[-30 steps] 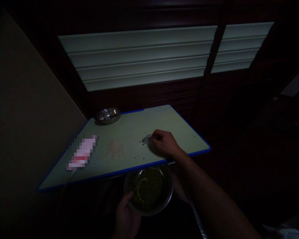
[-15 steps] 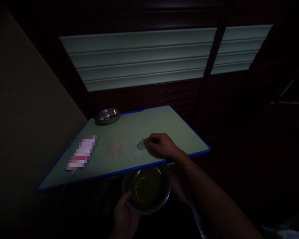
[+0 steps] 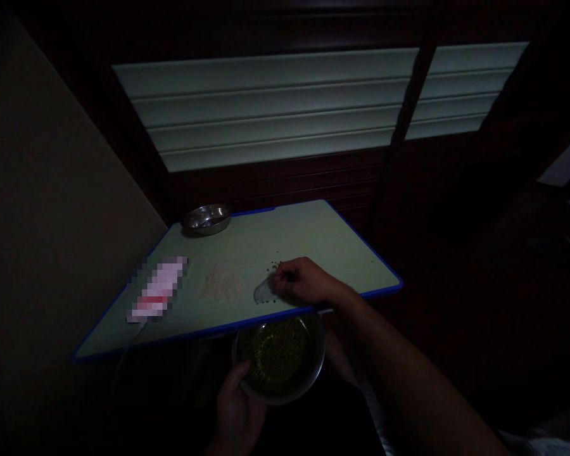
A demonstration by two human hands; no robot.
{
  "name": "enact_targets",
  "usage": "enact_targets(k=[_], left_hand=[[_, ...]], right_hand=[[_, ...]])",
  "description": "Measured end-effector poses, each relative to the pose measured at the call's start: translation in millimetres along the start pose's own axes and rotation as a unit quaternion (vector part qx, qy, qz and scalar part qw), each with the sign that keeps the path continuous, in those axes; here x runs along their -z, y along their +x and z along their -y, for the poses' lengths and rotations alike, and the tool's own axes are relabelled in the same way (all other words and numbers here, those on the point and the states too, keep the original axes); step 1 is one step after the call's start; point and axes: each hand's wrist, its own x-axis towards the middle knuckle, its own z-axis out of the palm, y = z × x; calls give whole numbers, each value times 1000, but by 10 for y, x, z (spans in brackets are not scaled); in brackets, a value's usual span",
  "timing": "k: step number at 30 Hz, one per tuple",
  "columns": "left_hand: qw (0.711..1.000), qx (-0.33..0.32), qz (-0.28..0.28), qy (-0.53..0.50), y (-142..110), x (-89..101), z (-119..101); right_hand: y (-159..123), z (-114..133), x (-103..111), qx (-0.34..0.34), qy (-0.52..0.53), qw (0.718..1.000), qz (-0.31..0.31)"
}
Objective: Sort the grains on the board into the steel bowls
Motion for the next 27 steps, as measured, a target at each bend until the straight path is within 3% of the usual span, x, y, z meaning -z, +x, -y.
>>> enact_targets(k=[8, 18, 25, 27], left_hand=[[1000, 8, -18, -1, -26, -14, -7], [1000, 3, -18, -3, -14, -25, 15], [1000, -4, -20, -3, -21, -22, 6], [1000, -6, -23, -1, -23, -26, 1]], right_hand=[[-58, 61, 6, -3, -1, 999, 42], [-185, 78, -71, -4, 15, 999, 43], [-103, 48, -101, -17, 9, 999, -39], [-79, 54, -102, -19, -5, 999, -26]])
